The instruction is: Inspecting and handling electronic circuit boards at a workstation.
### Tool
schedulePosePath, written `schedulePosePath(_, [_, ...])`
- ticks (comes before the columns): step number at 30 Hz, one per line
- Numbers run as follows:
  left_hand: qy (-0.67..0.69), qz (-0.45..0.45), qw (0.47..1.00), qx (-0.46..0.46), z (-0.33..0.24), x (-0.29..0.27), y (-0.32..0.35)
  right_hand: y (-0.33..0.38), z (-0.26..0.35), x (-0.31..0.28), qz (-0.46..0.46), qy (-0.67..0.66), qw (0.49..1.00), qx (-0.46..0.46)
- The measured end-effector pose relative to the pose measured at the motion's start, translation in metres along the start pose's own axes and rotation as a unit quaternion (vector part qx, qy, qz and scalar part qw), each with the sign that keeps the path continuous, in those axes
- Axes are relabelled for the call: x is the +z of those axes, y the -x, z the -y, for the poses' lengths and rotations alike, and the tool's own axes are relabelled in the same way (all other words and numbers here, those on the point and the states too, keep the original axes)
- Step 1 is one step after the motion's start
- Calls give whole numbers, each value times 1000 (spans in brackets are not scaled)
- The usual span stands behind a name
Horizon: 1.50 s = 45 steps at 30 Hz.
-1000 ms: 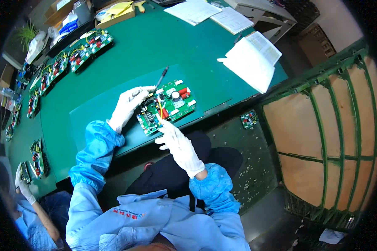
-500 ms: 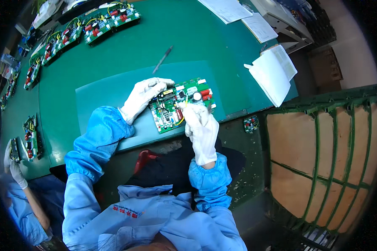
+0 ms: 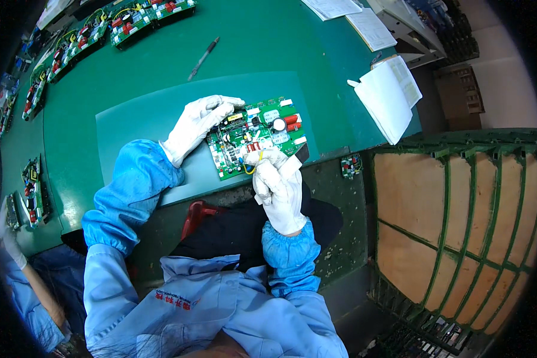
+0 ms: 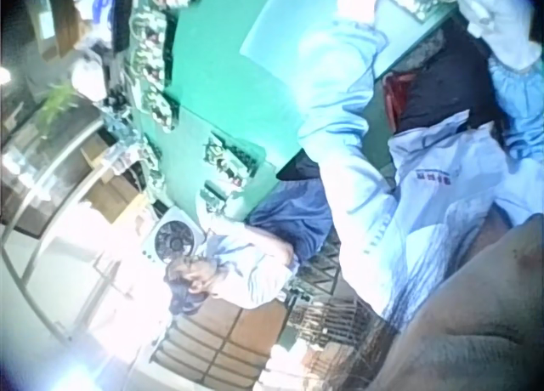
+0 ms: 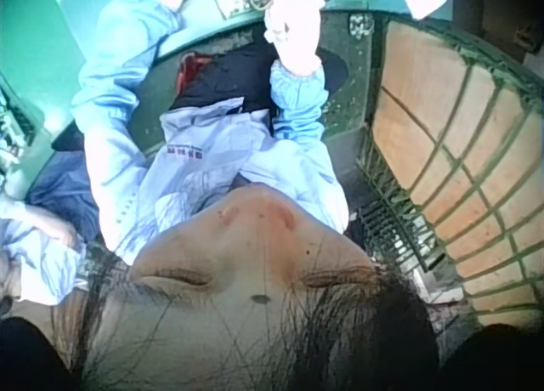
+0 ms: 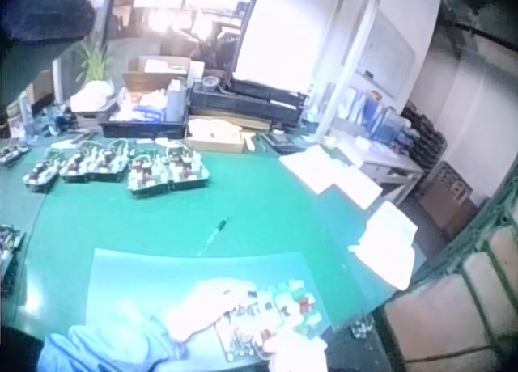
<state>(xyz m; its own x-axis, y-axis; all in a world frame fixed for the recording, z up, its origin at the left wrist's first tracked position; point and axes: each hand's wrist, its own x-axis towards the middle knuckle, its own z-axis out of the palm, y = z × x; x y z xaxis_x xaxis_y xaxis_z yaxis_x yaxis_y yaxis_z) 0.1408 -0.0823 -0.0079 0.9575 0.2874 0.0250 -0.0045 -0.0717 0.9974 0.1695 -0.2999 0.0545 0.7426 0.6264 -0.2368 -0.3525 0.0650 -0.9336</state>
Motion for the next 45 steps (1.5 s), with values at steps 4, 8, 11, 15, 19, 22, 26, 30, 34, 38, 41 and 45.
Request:
schedulePosePath(4, [37,5,999,-14,1,-1,2,9,7,12,21,145,988,-44])
schedulePosePath(8, [39,-10,999,19,13,2,-1,10,-8,18,99,515,761,-381])
schedulePosePath(11, [-10,-14,999,34,9,1,-1,18,-28,14,82,577,690,-429])
schedulePosePath(15, [-44,-22,998,40,8,1,-2,20,-29,15,81,638,628,-439])
schedulePosePath(19, [-59,-18,997,36,7,-1,-3,22,-26,16,88,677,590,-431])
schedulePosePath(22, [-73,-12,996,47,9,-1,-4,20,-30,16,79,672,591,-439])
schedulePosePath(26, [-45,-14,998,35,10,1,-4,21,-25,19,86,665,599,-438])
schedulePosePath(30, [24,-4,1000,-6,10,2,-2,22,-25,18,79,674,592,-435])
schedulePosePath(34, [68,-23,997,10,17,4,-1,23,-25,17,81,675,590,-436])
schedulePosePath(38, [-55,-114,979,159,12,-3,3,21,-31,13,78,648,608,-453])
schedulePosePath(41, [-172,-166,953,186,-19,-18,11,21,-37,5,62,615,637,-460])
schedulePosePath(45, [-48,-44,995,79,-43,-3,52,28,-43,3,45,553,707,-439])
